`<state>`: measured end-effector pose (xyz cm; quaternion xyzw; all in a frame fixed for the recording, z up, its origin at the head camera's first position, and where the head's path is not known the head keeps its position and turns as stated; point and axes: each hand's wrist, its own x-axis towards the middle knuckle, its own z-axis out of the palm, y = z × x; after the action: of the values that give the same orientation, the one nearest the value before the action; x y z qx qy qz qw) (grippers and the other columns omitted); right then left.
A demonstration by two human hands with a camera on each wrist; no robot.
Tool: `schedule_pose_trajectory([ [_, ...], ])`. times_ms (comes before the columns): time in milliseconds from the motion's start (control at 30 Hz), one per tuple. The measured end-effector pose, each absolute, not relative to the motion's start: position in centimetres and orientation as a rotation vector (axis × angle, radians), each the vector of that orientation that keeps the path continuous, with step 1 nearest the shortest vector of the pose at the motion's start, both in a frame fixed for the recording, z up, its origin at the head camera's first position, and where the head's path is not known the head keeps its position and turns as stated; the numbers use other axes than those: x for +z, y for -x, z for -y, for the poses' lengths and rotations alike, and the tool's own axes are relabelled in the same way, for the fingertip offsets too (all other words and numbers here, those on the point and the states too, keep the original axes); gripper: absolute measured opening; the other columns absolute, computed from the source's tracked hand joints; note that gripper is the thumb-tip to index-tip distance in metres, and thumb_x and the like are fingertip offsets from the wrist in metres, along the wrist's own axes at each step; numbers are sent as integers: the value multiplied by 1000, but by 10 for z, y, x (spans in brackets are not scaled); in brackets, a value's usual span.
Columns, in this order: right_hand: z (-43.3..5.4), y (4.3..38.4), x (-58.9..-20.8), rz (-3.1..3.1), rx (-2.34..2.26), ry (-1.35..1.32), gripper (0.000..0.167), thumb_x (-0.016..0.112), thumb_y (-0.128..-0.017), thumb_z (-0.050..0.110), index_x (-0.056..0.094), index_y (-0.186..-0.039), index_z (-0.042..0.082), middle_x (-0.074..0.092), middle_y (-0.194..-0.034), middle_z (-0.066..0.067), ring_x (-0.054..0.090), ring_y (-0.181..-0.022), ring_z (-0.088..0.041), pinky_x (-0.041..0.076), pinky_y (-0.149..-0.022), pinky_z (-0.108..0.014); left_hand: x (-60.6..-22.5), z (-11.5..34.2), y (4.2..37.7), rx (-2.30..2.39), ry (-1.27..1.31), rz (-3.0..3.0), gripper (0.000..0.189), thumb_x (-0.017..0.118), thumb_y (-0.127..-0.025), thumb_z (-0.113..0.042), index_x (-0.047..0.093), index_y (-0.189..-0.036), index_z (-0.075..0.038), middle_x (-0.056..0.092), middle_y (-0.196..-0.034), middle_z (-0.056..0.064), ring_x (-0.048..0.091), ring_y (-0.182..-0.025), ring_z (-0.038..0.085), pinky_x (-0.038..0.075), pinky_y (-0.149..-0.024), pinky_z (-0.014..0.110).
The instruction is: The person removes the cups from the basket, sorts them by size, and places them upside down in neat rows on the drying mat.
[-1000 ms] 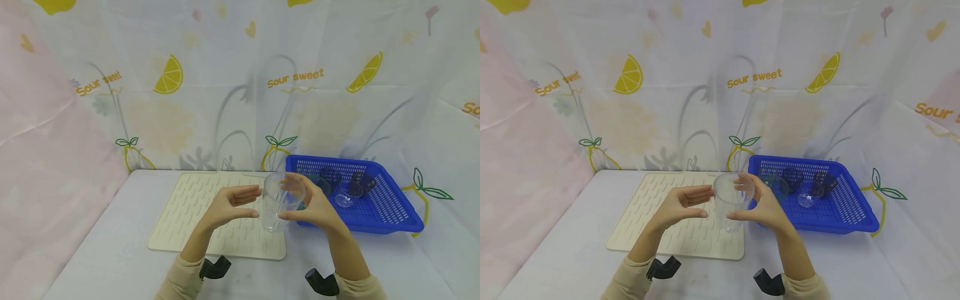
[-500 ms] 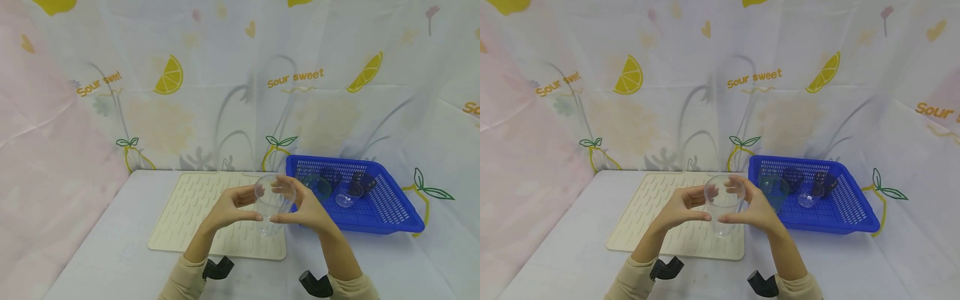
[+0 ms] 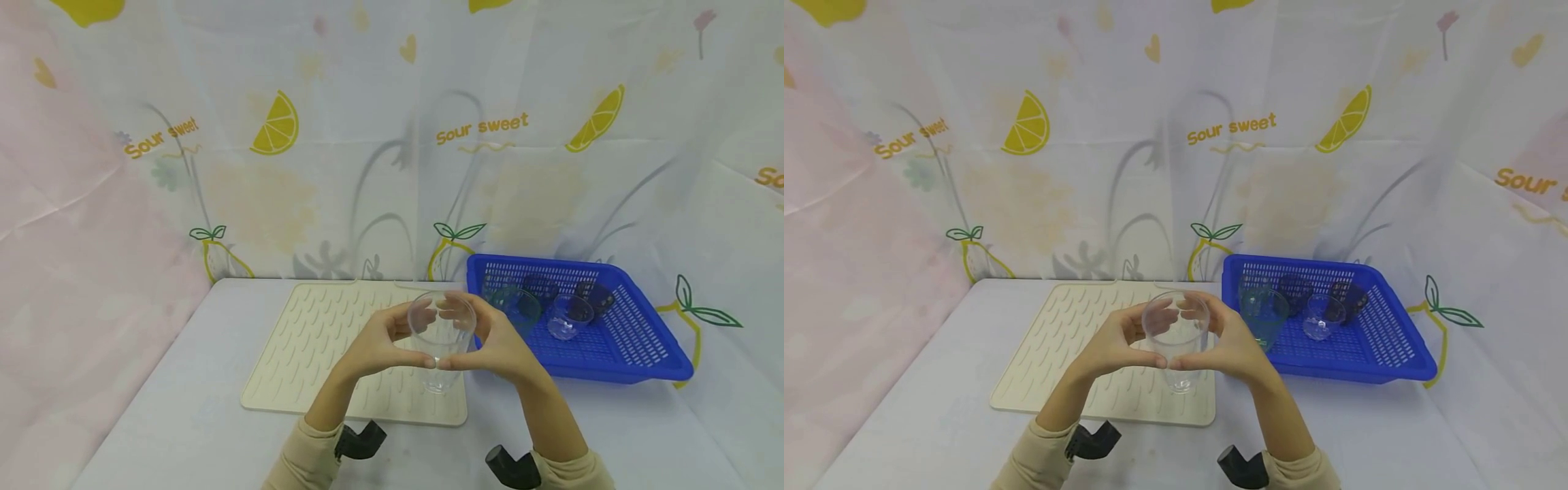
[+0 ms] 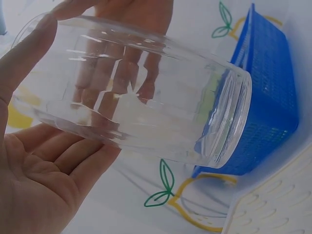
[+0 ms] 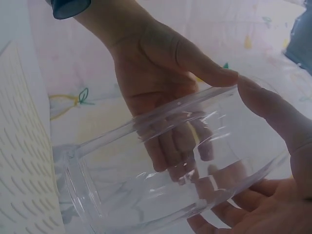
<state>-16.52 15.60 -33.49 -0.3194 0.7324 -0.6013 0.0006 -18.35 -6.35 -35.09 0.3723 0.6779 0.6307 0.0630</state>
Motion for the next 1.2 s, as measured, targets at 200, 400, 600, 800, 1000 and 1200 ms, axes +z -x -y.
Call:
schedule_pose_trajectory([
  [200,-155,167,-338,-2239,-1929,1043,84,83,-68,2,36,-136,-7,44,-136,-27,44,-125,-40,45,-100,-25,-350,61,184,1891,-1112,-2092,80,80,-73,-8,38,-141,-1,53,-132,21,53,-121,32,44,-104,37],
  [400,-154,168,-342,-2202,-1955,1046,84,83,-68,3,35,-136,-10,40,-136,-32,41,-125,-44,46,-101,-29,-352,61,184,1911,-1151,-2047,86,81,-75,-24,34,-142,0,52,-130,26,49,-122,42,43,-104,39],
  [600,-152,170,-345,-2201,-1929,1060,87,83,-70,11,34,-139,-9,37,-140,-29,37,-127,-43,45,-101,-45,-354,60,185,1942,-1233,-1975,94,80,-74,-37,28,-142,1,48,-133,27,46,-122,46,41,-104,50],
  [800,-151,172,-349,-2155,-1919,1098,89,82,-72,16,31,-142,-5,33,-144,-27,31,-131,-42,44,-102,-45,-353,59,185,1965,-1333,-1923,84,79,-77,-18,27,-139,1,47,-132,28,45,-122,44,38,-104,56],
  [1000,-150,171,-364,-2070,-1948,1109,92,80,-74,11,25,-145,-3,28,-148,-26,34,-132,-38,41,-106,-36,-351,61,184,1929,-1350,-1966,85,79,-77,-20,26,-140,2,49,-129,28,48,-121,40,38,-105,52],
  [1200,-150,170,-381,-2015,-1951,1060,91,80,-75,11,24,-147,4,32,-147,-22,34,-130,-46,40,-106,-38,-347,63,183,1939,-1364,-1976,87,79,-77,-25,26,-139,4,47,-127,30,48,-119,43,40,-104,51],
])
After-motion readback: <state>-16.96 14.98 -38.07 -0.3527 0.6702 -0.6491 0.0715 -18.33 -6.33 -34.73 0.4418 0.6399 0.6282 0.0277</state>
